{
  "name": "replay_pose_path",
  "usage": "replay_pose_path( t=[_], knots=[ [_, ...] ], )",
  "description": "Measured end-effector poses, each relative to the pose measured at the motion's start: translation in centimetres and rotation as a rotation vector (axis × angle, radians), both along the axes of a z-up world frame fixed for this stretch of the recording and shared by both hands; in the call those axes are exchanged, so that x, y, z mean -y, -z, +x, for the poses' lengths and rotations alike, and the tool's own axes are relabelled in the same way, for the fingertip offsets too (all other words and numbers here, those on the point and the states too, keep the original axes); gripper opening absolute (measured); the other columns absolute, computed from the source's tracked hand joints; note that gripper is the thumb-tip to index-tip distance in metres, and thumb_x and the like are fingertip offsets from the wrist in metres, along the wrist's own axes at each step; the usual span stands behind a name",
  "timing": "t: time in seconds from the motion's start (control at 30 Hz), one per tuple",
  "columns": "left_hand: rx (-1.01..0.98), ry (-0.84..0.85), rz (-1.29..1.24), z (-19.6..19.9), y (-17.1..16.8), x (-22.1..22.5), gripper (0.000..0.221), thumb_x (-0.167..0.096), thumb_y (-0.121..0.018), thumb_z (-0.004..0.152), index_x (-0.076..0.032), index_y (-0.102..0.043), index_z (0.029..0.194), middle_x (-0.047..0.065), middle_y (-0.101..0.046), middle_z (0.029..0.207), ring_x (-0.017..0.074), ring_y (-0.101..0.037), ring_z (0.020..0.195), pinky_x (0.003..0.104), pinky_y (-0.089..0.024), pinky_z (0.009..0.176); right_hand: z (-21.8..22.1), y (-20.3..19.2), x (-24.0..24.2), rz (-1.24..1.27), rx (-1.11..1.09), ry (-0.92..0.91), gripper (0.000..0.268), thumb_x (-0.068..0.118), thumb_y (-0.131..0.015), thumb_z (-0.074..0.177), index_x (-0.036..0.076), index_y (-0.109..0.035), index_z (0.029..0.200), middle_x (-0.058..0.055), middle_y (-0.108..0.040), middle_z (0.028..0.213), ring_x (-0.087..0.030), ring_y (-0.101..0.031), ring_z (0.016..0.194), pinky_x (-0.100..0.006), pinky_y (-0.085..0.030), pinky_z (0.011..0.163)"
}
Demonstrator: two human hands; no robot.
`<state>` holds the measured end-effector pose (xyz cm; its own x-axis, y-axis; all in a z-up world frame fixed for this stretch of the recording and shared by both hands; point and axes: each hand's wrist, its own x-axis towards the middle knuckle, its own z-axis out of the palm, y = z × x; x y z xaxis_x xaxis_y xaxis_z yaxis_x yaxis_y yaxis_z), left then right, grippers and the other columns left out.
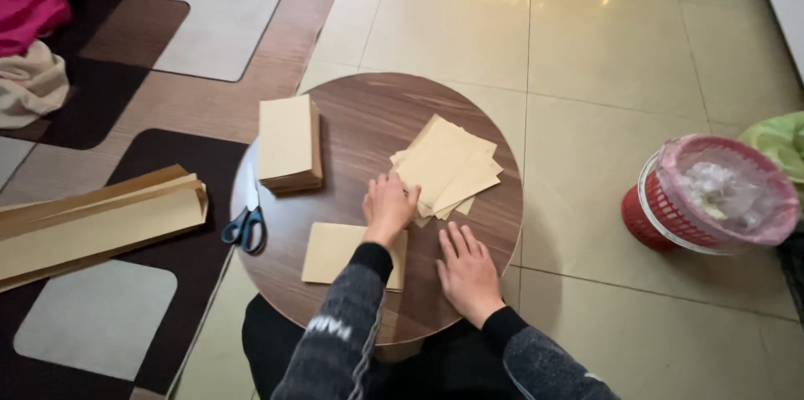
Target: Folding brown paper sheets into bags and stacking them on a table
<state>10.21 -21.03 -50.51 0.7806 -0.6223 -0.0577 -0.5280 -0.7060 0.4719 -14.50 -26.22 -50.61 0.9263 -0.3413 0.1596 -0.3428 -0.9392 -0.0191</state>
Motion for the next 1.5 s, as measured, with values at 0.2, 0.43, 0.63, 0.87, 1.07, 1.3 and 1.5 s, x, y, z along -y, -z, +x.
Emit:
replay_pose_path(
  t=[0.2,0.43,0.63,0.87,1.07,1.3,1.5],
  knots=[
    [0.143,-0.239,0.133,-0.8,-1.4,4.7,0.091,-0.07,-0.096,0.079,-0.009,-0.065,0.14,0.014,-0.062,0.139,0.0365,-0.059,0.135,0.059,-0.061,0.098,0.1,0.2,2.2,0.215,-0.045,-0.018,0.068,0.041,-0.069,0.103,0.012,-0.057,0.164,-0.014,-0.052,0.175,-0.037,-0.046,0.161,-0.053,-0.047,0.119],
    [-0.125,-0.203,-0.091,0.8,-1.9,2.9,0.063,-0.024,-0.094,0.087,-0.007,-0.051,0.129,0.02,-0.056,0.136,0.0473,-0.063,0.131,0.067,-0.061,0.099,1.5,-1.8,6.6,0.433,-0.149,-0.053,0.05,0.044,-0.07,0.106,0.018,-0.07,0.149,-0.004,-0.066,0.156,-0.031,-0.064,0.144,-0.044,-0.061,0.106],
    [-0.242,-0.109,-0.751,1.8,-2.7,-3.0,0.038,-0.001,-0.081,0.094,-0.005,-0.066,0.129,0.029,-0.078,0.121,0.0571,-0.074,0.117,0.062,-0.063,0.09,1.0,-3.0,4.7,0.594,0.093,0.126,0.049,0.042,-0.072,0.108,0.011,-0.073,0.147,-0.015,-0.071,0.15,-0.04,-0.069,0.141,-0.05,-0.058,0.113],
    [-0.449,-0.279,-0.965,4.4,-4.2,-19.0,0.028,-0.01,-0.093,0.096,-0.009,-0.085,0.122,0.009,-0.084,0.102,0.0168,-0.076,0.094,0.036,-0.068,0.081,-2.5,1.9,2.9,0.253,0.126,0.424,0.092,0.064,-0.073,0.101,0.003,-0.056,0.167,-0.031,-0.047,0.178,-0.052,-0.044,0.164,-0.074,-0.04,0.126],
    [-0.673,-0.304,-0.893,1.6,-3.7,-24.4,0.034,-0.015,-0.095,0.095,-0.008,-0.085,0.127,0.006,-0.086,0.107,0.0162,-0.078,0.091,0.036,-0.069,0.082,1.6,-3.3,0.8,0.646,0.224,0.299,0.059,0.05,-0.077,0.106,0.019,-0.073,0.155,-0.014,-0.08,0.137,-0.036,-0.074,0.131,-0.051,-0.056,0.113],
    [-0.734,-0.259,-0.756,-0.9,0.2,-25.1,0.026,-0.018,-0.094,0.096,-0.009,-0.088,0.12,0.006,-0.083,0.097,0.0165,-0.073,0.085,0.033,-0.065,0.075,3.8,-3.3,-5.1,1.439,0.174,0.358,0.022,0.026,-0.078,0.109,0.006,-0.083,0.115,-0.015,-0.084,0.078,-0.02,-0.079,0.056,-0.031,-0.063,0.047],
    [-0.735,-0.316,-0.647,0.3,0.5,-25.3,0.03,-0.019,-0.093,0.097,-0.01,-0.089,0.125,0.007,-0.085,0.101,0.0161,-0.074,0.085,0.032,-0.065,0.076,4.3,-1.6,-4.7,1.26,0.104,0.296,0.019,0.025,-0.081,0.106,0.006,-0.085,0.106,-0.011,-0.083,0.072,-0.019,-0.082,0.056,-0.032,-0.063,0.053]
  ],
)
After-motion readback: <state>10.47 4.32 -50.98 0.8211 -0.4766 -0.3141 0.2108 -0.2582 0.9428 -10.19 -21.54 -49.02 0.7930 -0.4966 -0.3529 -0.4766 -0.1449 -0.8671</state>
